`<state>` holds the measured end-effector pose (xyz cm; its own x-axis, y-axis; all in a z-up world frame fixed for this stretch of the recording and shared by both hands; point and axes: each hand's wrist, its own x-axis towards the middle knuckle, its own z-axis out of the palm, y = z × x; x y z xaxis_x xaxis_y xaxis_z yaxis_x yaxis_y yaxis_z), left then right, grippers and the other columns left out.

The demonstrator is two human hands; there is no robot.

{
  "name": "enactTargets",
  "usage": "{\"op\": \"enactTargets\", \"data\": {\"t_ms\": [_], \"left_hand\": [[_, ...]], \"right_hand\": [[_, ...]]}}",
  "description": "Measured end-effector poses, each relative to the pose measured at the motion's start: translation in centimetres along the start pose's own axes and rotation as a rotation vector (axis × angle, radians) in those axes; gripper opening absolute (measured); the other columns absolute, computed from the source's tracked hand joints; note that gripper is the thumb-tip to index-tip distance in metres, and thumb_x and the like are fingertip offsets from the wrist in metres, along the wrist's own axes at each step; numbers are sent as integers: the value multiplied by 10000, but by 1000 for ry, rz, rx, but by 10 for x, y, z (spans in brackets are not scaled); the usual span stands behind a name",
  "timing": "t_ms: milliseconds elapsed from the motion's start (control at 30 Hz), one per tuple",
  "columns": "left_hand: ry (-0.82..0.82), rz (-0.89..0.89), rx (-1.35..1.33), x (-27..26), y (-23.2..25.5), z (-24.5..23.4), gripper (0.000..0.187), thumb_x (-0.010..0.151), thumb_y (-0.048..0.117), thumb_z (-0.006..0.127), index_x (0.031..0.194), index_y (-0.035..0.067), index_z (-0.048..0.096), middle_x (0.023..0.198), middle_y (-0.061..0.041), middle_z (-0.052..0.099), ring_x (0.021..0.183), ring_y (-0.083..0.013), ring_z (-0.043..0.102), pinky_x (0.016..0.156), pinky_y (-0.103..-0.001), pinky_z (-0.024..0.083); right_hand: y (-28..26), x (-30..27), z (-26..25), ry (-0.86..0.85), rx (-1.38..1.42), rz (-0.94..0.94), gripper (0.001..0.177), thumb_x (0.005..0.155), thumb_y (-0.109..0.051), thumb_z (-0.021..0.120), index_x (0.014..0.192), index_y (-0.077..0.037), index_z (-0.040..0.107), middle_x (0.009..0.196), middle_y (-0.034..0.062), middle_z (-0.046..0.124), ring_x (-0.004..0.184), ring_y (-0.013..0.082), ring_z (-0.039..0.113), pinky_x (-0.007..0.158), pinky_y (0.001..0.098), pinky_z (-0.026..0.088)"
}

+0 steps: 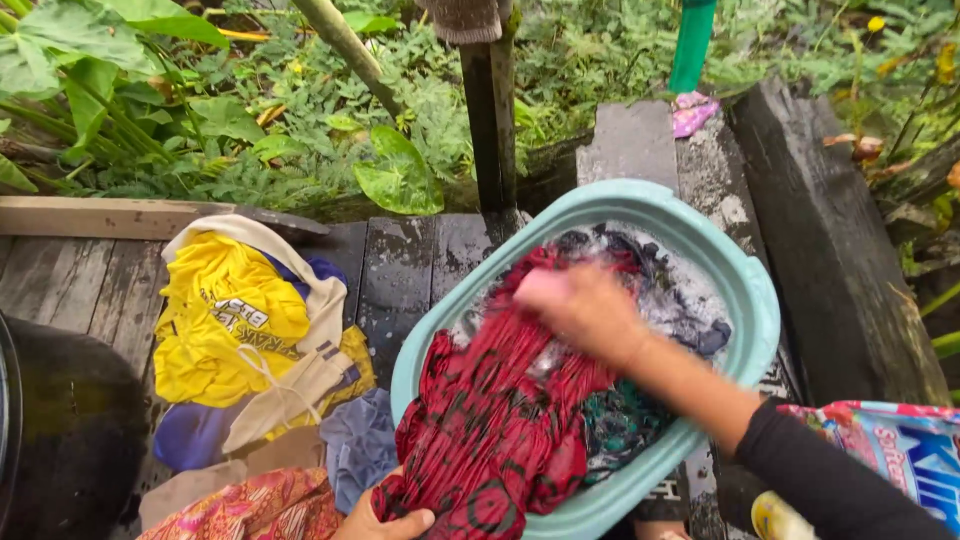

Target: Hand washing and scrubbing clothes in a basin using a brush and detergent.

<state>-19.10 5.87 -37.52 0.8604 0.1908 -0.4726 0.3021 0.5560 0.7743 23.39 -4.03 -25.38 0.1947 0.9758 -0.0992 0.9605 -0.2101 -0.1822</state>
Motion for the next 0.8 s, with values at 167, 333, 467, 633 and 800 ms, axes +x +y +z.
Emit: {"op": "enactTargets", "data": {"t_ms": [167, 333, 467, 633, 800], "left_hand": [[31, -73, -24, 2, 23, 11, 767, 836, -63, 716, 1528, 27, 395, 1484, -99, 607, 1384, -176, 534, 1184, -369, 347], [8, -91, -50, 2, 19, 10, 756, 831, -65, 731, 1521, 11, 431, 1460, -104, 616, 1363, -171, 540, 1178, -369, 358], [14, -54, 65, 3, 8, -2, 739, 835, -50, 761, 1504, 30, 457, 1404, -89, 647, 1296, -153, 576, 1142, -366, 391], [146, -171, 81, -4, 28, 16, 676, 823, -11, 742, 1454, 55, 509, 1359, -50, 710, 1244, -137, 642, 1128, -352, 432], [99, -174, 30, 1, 16, 5, 662, 813, -11, 789, 1427, 16, 544, 1340, -61, 706, 1233, -156, 639, 1127, -375, 443]], "right_hand": [[40, -20, 1, 512, 147, 66, 320, 928, -217, 651, 1237, -286, 700, 1076, 185, 630, 851, 379, 636, 709, 482, 558], [-75, -46, 7, 631, 86, -45, 314, 924, -312, 658, 1228, -386, 690, 1161, 96, 629, 1078, 442, 607, 869, 495, 564], [-52, -25, -3, 215, 316, -298, 304, 936, -278, 647, 1228, -358, 671, 1069, 106, 598, 919, 345, 625, 760, 475, 566], [56, -30, 17, 649, 64, -82, 335, 920, -292, 606, 1249, -292, 671, 1211, 135, 629, 962, 376, 612, 804, 479, 548], [-51, -48, -2, 414, 389, 336, 316, 936, -372, 641, 1239, -297, 690, 1100, 175, 576, 933, 379, 641, 793, 488, 541]]}}
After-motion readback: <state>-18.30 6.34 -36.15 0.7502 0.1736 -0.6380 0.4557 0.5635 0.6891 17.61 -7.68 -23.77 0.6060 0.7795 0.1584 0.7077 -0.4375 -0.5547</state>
